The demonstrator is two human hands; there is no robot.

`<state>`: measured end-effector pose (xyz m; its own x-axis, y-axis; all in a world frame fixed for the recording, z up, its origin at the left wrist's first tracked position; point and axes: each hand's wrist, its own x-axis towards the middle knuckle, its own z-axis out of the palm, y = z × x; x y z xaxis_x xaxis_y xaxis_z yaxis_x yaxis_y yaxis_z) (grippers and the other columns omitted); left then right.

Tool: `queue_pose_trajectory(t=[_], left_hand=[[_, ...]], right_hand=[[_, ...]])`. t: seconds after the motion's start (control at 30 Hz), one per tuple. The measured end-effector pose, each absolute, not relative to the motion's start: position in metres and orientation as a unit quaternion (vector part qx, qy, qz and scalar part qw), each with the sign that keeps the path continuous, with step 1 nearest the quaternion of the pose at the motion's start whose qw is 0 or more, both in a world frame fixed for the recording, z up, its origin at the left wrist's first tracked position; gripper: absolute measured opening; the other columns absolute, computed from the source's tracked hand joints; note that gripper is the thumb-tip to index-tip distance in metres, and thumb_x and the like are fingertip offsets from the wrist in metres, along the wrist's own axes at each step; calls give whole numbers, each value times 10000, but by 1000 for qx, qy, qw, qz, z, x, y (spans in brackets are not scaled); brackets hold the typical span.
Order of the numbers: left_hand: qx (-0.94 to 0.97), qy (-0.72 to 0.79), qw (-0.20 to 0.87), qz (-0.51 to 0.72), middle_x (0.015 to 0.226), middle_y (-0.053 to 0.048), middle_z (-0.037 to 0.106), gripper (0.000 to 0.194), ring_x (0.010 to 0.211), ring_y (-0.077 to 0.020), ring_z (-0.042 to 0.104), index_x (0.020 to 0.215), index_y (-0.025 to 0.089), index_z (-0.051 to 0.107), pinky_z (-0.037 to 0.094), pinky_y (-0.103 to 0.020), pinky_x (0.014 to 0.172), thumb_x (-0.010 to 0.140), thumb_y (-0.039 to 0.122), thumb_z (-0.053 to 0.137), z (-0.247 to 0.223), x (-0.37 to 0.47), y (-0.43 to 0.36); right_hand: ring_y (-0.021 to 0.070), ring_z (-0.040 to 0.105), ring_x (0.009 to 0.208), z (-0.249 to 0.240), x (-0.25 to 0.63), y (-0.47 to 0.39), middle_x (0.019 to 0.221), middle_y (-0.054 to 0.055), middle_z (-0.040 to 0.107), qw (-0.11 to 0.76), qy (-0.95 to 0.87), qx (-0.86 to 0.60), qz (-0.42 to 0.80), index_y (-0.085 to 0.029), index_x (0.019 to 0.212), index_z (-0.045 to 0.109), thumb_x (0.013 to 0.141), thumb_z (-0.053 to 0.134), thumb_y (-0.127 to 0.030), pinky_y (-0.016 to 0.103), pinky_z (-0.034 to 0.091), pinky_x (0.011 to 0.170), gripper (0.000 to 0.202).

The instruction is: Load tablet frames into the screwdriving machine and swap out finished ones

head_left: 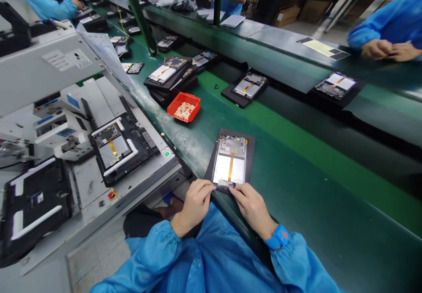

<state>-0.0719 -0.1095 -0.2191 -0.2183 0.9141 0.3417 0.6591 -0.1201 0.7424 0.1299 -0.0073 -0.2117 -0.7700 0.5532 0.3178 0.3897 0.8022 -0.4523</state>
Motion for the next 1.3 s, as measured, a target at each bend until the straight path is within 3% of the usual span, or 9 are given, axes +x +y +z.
queue_pose_trajectory(t=[0.27, 0.63, 0.83, 1.07, 1.3], left_hand=[[742, 595, 81, 298, 1272, -128, 653, 420, 1185, -248, 552, 1353, 157, 580, 454, -425, 989, 987, 123, 375, -229, -63, -107], [786, 570, -30, 236, 1321, -143, 641, 425, 1260, -229, 523, 1381, 109, 548, 374, -397, 1045, 1012, 157, 342, -246, -63, -110], [786, 574, -17, 231, 1294, -138, 652, 414, 1209, -226, 550, 1352, 127, 575, 386, -385, 1003, 1017, 171, 337, -241, -65, -104], [789, 574, -25, 217, 1280, -146, 652, 417, 1171, -242, 554, 1348, 118, 575, 399, -399, 966, 1012, 177, 335, -241, -61, -104], [782, 580, -30, 224, 1257, -144, 662, 418, 1177, -225, 558, 1356, 138, 572, 413, -389, 971, 1011, 166, 337, -244, -61, -105]], right_hand=[[205, 564, 831, -216, 126, -8, 916, 122, 648, 201, -942, -234, 130, -121, 1106, 703, 1002, 441, -120, 338, 522, 759, 281], [229, 560, 948, -219, 137, -10, 1037, 132, 656, 209, -947, -214, 119, -158, 1263, 630, 1011, 414, -111, 374, 482, 791, 335], [225, 546, 882, -216, 133, -11, 981, 114, 660, 198, -942, -243, 122, -181, 1163, 694, 1005, 430, -138, 364, 436, 721, 310], [235, 532, 871, -202, 125, -9, 960, 109, 638, 181, -910, -337, 163, -169, 1167, 689, 1008, 469, -218, 384, 448, 749, 276], [215, 573, 845, -203, 120, -5, 864, 51, 653, 177, -876, -368, 258, -210, 883, 683, 972, 574, -256, 359, 461, 783, 149]])
